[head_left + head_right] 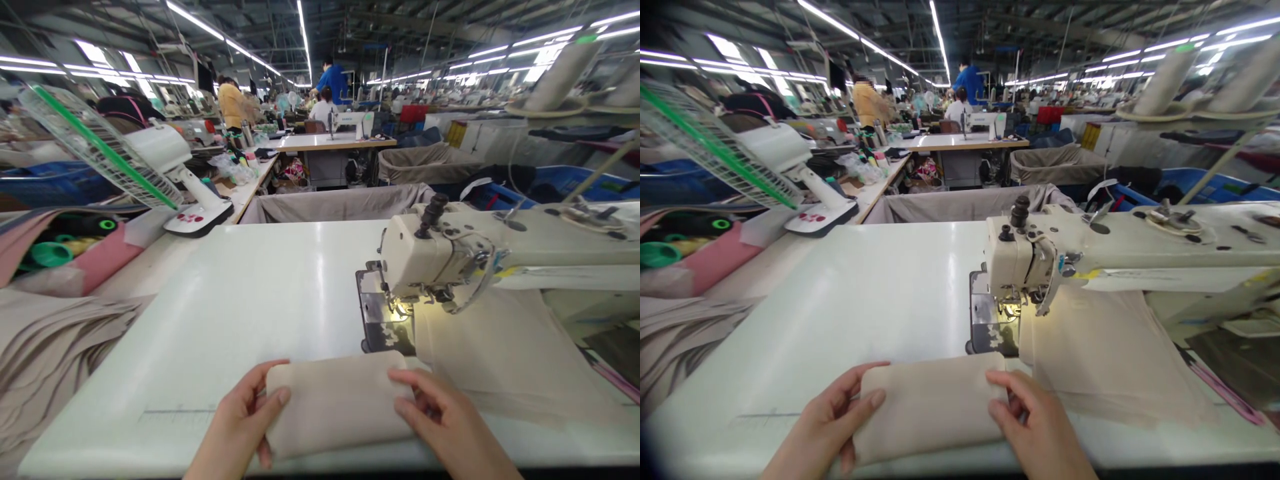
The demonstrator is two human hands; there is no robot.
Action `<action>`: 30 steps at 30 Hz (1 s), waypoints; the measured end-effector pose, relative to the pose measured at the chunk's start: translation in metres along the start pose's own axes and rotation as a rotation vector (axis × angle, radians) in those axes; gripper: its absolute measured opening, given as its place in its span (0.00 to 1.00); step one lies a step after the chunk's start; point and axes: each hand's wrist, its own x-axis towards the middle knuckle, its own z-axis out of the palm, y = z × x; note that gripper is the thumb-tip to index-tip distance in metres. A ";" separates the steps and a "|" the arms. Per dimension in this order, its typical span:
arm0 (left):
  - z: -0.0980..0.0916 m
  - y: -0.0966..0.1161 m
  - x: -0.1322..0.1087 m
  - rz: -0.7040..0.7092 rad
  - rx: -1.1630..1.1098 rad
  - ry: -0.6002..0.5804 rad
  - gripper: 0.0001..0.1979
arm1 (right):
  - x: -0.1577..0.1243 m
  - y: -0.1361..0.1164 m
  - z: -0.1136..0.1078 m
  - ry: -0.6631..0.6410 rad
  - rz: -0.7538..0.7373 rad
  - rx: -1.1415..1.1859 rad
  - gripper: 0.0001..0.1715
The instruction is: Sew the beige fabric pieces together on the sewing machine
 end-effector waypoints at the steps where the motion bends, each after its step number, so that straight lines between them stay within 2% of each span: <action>1: 0.000 0.000 0.000 0.002 0.001 0.001 0.31 | 0.000 0.000 0.000 0.000 -0.001 0.001 0.24; 6: -0.001 0.006 0.001 0.045 0.034 -0.006 0.25 | 0.001 -0.001 0.004 -0.066 0.041 0.060 0.29; 9: 0.000 0.009 0.001 0.067 0.046 -0.014 0.25 | -0.001 0.001 0.009 -0.136 0.043 0.131 0.33; 12: 0.002 0.010 -0.002 0.059 0.022 -0.002 0.26 | -0.004 0.005 0.011 -0.139 0.033 0.149 0.37; 19: 0.004 0.009 -0.007 0.073 0.100 -0.026 0.23 | -0.004 0.009 0.003 -0.050 0.061 -0.005 0.23; 23: 0.008 0.010 -0.010 0.078 0.144 -0.012 0.20 | -0.002 0.007 0.003 -0.058 0.033 -0.078 0.23; 26: 0.011 0.009 -0.014 0.070 0.192 0.022 0.19 | -0.005 0.004 0.004 -0.003 0.035 -0.079 0.23; 30: 0.010 0.006 -0.015 0.104 0.291 0.033 0.16 | -0.009 0.000 0.004 -0.012 0.053 -0.079 0.22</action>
